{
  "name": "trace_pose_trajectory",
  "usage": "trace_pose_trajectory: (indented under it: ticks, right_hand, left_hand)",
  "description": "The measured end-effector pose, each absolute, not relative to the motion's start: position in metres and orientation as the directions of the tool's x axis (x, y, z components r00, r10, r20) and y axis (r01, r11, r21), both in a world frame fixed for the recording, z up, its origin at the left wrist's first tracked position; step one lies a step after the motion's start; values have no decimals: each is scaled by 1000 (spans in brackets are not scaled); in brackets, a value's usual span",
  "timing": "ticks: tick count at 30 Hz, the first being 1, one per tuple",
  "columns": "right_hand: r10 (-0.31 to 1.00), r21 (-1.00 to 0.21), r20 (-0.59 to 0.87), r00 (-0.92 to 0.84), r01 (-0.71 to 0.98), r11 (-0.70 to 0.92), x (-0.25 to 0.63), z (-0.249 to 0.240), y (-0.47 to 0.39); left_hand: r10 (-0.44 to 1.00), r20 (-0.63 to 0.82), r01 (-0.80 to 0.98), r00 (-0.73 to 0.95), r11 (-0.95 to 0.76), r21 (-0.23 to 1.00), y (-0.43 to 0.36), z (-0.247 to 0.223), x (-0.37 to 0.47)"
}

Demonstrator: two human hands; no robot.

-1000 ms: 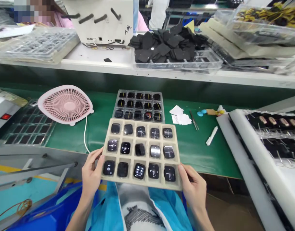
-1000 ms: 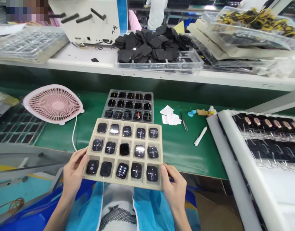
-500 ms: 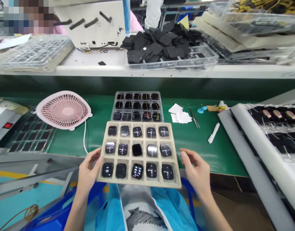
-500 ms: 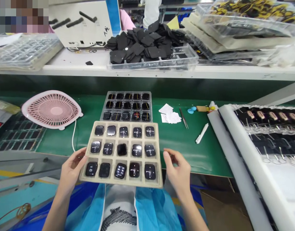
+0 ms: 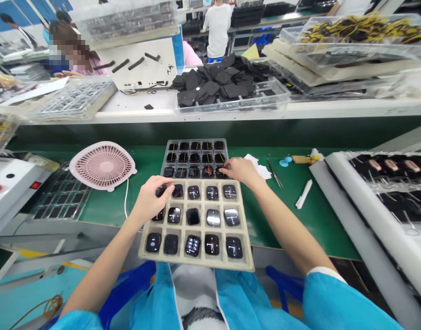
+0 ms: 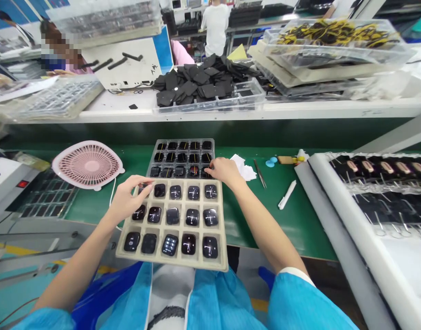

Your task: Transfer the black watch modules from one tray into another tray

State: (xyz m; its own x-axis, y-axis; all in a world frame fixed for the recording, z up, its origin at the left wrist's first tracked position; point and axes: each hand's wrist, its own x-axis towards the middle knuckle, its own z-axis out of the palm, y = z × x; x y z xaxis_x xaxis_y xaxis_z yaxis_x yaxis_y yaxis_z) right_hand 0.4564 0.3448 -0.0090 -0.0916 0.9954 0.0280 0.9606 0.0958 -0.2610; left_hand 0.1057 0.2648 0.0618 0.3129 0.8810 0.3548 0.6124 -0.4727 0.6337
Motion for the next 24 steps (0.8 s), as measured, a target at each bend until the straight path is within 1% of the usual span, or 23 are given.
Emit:
trace_pose_trajectory:
  ticks: [1, 3, 6, 10, 12, 14, 17, 18, 20, 22, 24]
  right_hand:
    - [994, -244, 14, -108, 964, 108, 457, -8, 343]
    - [990, -274, -20, -136, 954, 126, 460, -6, 343]
    - [979, -409, -52, -196, 899, 159, 467, -8, 349]
    - [949, -612, 26, -314, 746, 263, 473, -12, 361]
    - [936, -719, 17, -352, 646, 257, 473, -12, 367]
    - [934, -824, 14, -356, 525, 212, 472, -9, 371]
    - [949, -955, 64, -308, 258, 148, 467, -5, 379]
    - [954, -979, 72, -292, 162, 124, 464, -5, 381]
    - [964, -997, 74, -256, 5, 78, 459, -5, 384]
    - [979, -992, 74, -188, -111, 53, 453, -5, 387]
    - [992, -981, 75, -103, -186, 55, 447, -4, 388]
  left_hand:
    - [878, 347, 619, 329, -478, 624, 266, 63, 109]
    - [873, 332, 622, 358, -488, 613, 270, 67, 117]
    - [868, 320, 604, 380, -494, 626, 282, 69, 141]
    - [873, 293, 565, 391, -479, 672, 309, 62, 186]
    - [875, 232, 559, 425, -455, 694, 327, 54, 207]
    - [882, 144, 569, 449, -406, 715, 344, 46, 226]
    - [902, 11, 568, 431, -281, 774, 363, 38, 246]
    - [912, -8, 560, 410, -245, 791, 368, 37, 251]
    - [936, 11, 533, 352, -210, 820, 375, 37, 259]
    - [956, 47, 484, 289, -189, 855, 380, 38, 266]
    - [969, 33, 402, 244, -132, 906, 384, 40, 273]
